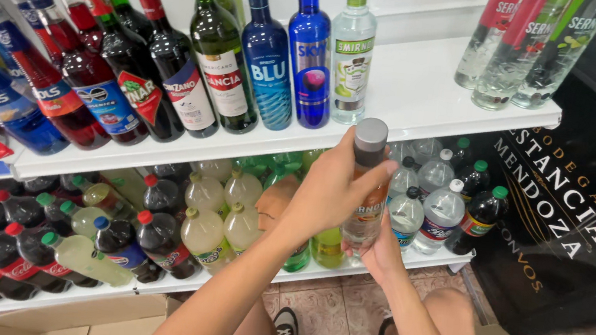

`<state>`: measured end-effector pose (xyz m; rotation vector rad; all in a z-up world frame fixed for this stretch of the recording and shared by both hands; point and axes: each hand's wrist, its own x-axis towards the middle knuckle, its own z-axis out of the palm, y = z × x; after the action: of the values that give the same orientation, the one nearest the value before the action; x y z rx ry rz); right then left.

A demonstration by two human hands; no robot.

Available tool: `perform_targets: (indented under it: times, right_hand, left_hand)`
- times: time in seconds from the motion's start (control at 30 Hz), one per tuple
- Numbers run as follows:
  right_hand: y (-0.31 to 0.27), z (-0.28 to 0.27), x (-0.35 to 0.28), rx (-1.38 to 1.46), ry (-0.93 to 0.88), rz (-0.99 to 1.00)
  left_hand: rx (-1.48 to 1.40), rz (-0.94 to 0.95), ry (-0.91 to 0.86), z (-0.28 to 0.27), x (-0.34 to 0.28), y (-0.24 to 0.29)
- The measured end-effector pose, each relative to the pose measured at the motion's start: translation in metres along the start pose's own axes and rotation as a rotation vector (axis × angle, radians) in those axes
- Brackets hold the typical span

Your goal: The person takes various glass bottles of alcohol from a cardboard box on the floor, wipes each bottle with a cloth, and places them onto a storage shelf alongside other beverages.

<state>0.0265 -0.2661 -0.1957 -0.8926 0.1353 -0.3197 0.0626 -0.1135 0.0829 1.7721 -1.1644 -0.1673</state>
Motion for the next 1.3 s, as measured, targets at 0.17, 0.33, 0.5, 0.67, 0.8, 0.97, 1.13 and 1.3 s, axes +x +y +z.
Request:
perform_targets:
  times: [0.17,0.33,0.5,0.67,0.8,0.97,1.13,1.3]
  right_hand:
    - [-0.026,-0.027,0.002,0.210,0.011,0.011]
    - [-0.012,-0.102,-0.014,-0.012,0.136,0.158]
    - [-0.017,-0.122,-0.020,-0.026,0.205,0.213]
    - [-0.030,-0.122,-0.026,0.094,0.325,0.213]
    - [-0.035,-0.120,-0.029,0.083,0.302,0.234]
    - [-0.037,-0.127,-0.026,0.141,0.321,0.201]
    - [-0.039,-0.127,-0.024,0.150,0.331,0.188]
    - [-0.040,-0.130,-0.017,0.177,0.338,0.169]
  left_hand:
    - [-0.048,0.075,0.133,0.013,0.037,-0.009]
    - [0.065,0.124,0.171,0.020,0.079,0.004]
    - [0.171,0.153,0.202,0.022,0.131,0.020]
    - [0.176,0.221,0.189,0.019,0.185,0.024]
    - [0.218,0.269,0.225,0.026,0.234,0.016]
    - [0.178,0.178,0.228,0.034,0.279,0.007]
    - [0.153,0.140,0.199,0.046,0.307,-0.006]
    - [0.153,0.157,0.167,0.059,0.325,-0.018]
